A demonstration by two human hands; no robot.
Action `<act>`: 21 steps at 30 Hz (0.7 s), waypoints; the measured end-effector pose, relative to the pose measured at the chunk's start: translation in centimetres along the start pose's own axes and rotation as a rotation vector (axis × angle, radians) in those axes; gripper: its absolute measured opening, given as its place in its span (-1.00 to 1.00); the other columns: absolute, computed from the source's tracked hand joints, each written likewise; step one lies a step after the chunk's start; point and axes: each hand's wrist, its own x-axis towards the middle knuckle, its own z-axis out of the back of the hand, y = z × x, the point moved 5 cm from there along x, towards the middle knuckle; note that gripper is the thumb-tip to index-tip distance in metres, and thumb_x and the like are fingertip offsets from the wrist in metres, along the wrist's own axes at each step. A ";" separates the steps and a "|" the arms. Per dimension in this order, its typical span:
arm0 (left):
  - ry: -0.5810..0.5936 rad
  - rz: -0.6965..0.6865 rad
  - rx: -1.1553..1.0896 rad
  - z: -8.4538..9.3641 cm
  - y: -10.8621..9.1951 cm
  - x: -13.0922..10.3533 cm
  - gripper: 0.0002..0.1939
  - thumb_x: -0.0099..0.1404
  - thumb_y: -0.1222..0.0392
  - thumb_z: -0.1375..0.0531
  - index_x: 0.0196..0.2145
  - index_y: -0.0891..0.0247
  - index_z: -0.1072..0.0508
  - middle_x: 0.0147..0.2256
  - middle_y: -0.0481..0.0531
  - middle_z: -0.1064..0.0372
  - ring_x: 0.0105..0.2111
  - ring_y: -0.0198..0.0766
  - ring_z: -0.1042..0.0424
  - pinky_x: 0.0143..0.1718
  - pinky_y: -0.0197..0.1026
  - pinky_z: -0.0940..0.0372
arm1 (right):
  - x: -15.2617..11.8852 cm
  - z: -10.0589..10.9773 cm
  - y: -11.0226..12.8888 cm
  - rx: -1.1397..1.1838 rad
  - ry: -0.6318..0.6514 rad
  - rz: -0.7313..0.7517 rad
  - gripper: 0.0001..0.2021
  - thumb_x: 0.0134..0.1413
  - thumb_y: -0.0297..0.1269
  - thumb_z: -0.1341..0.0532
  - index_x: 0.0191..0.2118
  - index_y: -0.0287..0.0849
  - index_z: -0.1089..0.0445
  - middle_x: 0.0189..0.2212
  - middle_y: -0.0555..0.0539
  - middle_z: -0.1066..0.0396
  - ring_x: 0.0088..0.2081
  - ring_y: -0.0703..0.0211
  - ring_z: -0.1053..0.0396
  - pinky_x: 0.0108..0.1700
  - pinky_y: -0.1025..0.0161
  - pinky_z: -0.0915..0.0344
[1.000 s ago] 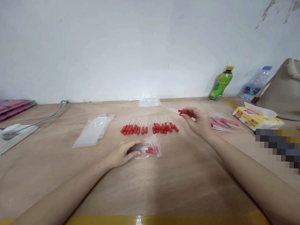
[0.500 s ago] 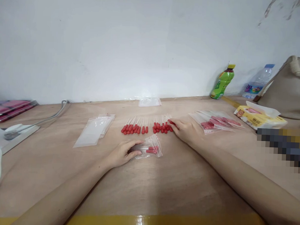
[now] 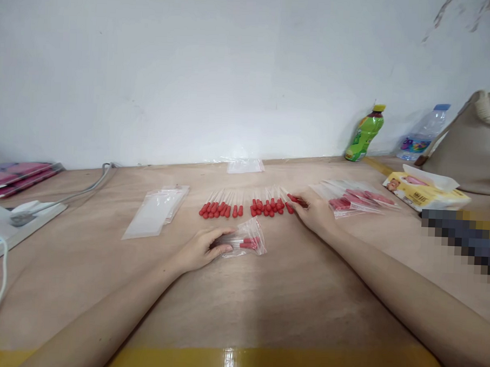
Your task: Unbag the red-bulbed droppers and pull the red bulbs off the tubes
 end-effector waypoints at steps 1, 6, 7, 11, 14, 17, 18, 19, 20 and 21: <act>0.001 0.002 0.005 0.0 0.0 0.0 -0.65 0.26 0.07 -0.08 -0.02 0.21 -0.29 -0.15 0.03 -0.39 -0.23 -0.26 -0.39 -0.21 -0.22 -0.27 | -0.1 0.1 0.5 -0.015 0.019 0.005 -0.79 0.03 -0.26 -0.14 -0.20 -0.09 -0.42 -0.29 -0.05 -0.48 -0.31 0.13 -0.43 -0.26 0.19 -0.35; 0.010 0.018 0.010 0.0 0.1 0.0 -0.65 0.26 0.06 -0.08 -0.02 0.19 -0.28 -0.14 0.02 -0.38 -0.21 -0.25 -0.38 -0.18 -0.22 -0.26 | -0.4 0.7 2.1 -0.136 0.071 -0.032 -0.77 0.02 -0.21 -0.17 -0.19 -0.12 -0.44 -0.32 -0.05 -0.49 -0.36 0.13 -0.42 -0.33 0.24 -0.31; 0.012 0.022 0.010 0.0 0.1 0.0 -0.66 0.26 0.06 -0.08 -0.02 0.19 -0.28 -0.13 0.01 -0.38 -0.20 -0.25 -0.38 -0.17 -0.22 -0.25 | -0.4 0.7 2.3 -0.150 0.075 -0.027 -0.77 0.00 -0.19 -0.18 -0.20 -0.11 -0.45 -0.34 -0.04 -0.49 -0.36 0.14 -0.41 -0.34 0.26 -0.31; 0.022 0.039 0.012 0.0 0.0 0.0 -0.65 0.27 0.05 -0.07 -0.02 0.19 -0.27 -0.14 0.01 -0.38 -0.21 -0.25 -0.38 -0.20 -0.22 -0.25 | -0.5 0.7 2.5 -0.162 0.083 0.015 -0.72 -0.04 -0.11 -0.21 -0.19 -0.08 -0.44 -0.32 -0.02 -0.48 -0.35 0.15 -0.39 -0.36 0.29 -0.29; 0.018 0.031 0.003 0.0 0.0 0.0 -0.65 0.27 0.05 -0.07 -0.01 0.18 -0.27 -0.14 0.01 -0.38 -0.21 -0.25 -0.37 -0.20 -0.23 -0.25 | -0.4 0.6 2.3 -0.175 0.079 -0.022 -0.64 -0.10 -0.07 -0.25 -0.17 -0.15 -0.42 -0.30 -0.07 -0.47 -0.33 0.12 -0.39 -0.35 0.26 -0.31; 0.008 0.019 -0.003 -0.1 0.2 0.0 -0.64 0.26 0.05 -0.08 -0.01 0.19 -0.27 -0.15 0.01 -0.38 -0.22 -0.26 -0.38 -0.21 -0.23 -0.26 | -0.3 0.7 2.2 -0.140 0.071 -0.050 -0.60 -0.14 -0.08 -0.27 -0.16 -0.19 -0.39 -0.27 -0.11 -0.45 -0.33 0.10 -0.40 -0.33 0.23 -0.33; 0.004 0.018 -0.003 -0.1 0.3 0.0 -0.64 0.26 0.05 -0.08 -0.01 0.19 -0.27 -0.15 0.02 -0.38 -0.22 -0.25 -0.38 -0.21 -0.22 -0.26 | -0.3 0.7 2.1 -0.112 0.066 -0.057 -0.60 -0.15 -0.09 -0.28 -0.16 -0.19 -0.38 -0.25 -0.12 -0.44 -0.33 0.10 -0.41 -0.33 0.22 -0.33; 0.000 0.019 -0.002 -0.1 0.4 0.0 -0.64 0.26 0.05 -0.08 -0.01 0.19 -0.28 -0.16 0.02 -0.39 -0.23 -0.25 -0.38 -0.21 -0.22 -0.26 | -0.3 0.6 1.9 -0.078 0.057 -0.066 -0.60 -0.16 -0.09 -0.28 -0.16 -0.19 -0.38 -0.23 -0.13 -0.43 -0.33 0.11 -0.41 -0.33 0.22 -0.33; 0.000 0.020 -0.001 -0.2 0.4 -0.1 -0.64 0.26 0.05 -0.08 -0.01 0.20 -0.28 -0.16 0.02 -0.39 -0.22 -0.25 -0.38 -0.20 -0.22 -0.26 | -0.2 0.6 1.7 -0.040 0.044 -0.079 -0.61 -0.15 -0.09 -0.28 -0.17 -0.19 -0.37 -0.22 -0.13 -0.43 -0.34 0.12 -0.41 -0.34 0.23 -0.34; 0.001 0.022 0.000 -0.2 0.4 -0.1 -0.63 0.26 0.05 -0.09 -0.01 0.20 -0.28 -0.15 0.03 -0.38 -0.22 -0.25 -0.38 -0.19 -0.21 -0.26 | -0.2 0.5 1.4 -0.003 0.025 -0.093 -0.62 -0.14 -0.09 -0.26 -0.18 -0.19 -0.37 -0.23 -0.13 -0.42 -0.35 0.14 -0.41 -0.35 0.23 -0.34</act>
